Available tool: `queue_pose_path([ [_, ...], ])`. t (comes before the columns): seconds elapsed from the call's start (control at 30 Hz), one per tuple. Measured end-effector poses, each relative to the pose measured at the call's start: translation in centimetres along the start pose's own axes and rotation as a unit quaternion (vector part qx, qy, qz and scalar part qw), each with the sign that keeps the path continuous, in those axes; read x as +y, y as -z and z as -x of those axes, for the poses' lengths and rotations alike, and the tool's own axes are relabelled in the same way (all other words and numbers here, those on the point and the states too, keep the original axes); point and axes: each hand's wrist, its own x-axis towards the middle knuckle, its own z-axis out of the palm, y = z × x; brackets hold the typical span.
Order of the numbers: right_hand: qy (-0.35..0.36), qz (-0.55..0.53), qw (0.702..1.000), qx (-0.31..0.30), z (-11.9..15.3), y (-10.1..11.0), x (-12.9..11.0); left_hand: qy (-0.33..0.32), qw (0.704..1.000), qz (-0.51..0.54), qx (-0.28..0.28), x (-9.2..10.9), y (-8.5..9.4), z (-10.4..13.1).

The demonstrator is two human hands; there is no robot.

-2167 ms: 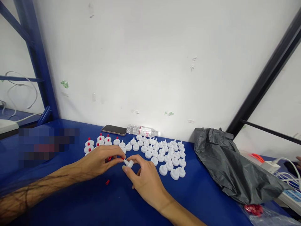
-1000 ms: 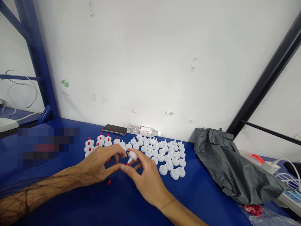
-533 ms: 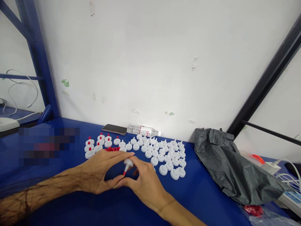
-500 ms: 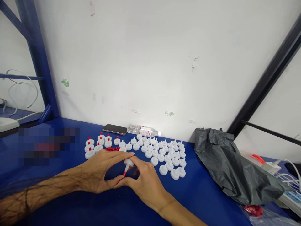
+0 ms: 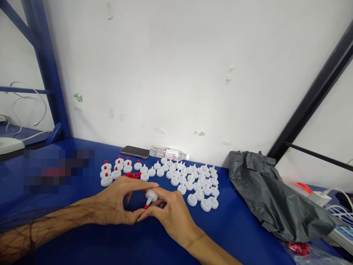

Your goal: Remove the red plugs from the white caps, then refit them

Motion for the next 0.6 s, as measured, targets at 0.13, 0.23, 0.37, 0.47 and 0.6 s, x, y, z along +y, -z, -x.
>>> queue_pose_path([
  [0.13, -0.022, -0.041, 0.999, -0.005, -0.2, -0.2, 0.7, 0.025, 0.999, 0.023, -0.02, 0.0, 0.3, -0.1],
  [0.23, -0.03, -0.08, 0.996, 0.029, -0.6, -0.3, 1.6, 0.036, 0.999, 0.028, -0.017, -0.2, 0.7, -0.3],
  [0.37, -0.039, -0.129, 0.99, 0.043, -1.0, -0.4, 2.0, 0.0, 0.999, -0.015, 0.034, -0.4, 0.6, -0.5],
  [0.47, -0.047, -0.121, 0.991, 0.011, -0.8, -0.6, 1.6, -0.01, 0.998, -0.028, 0.058, -0.3, 0.7, -0.8],
  [0.6, -0.05, -0.089, 0.995, 0.003, -0.5, -0.9, 1.1, 0.048, 0.982, -0.105, 0.151, -1.2, 2.9, -1.7],
])
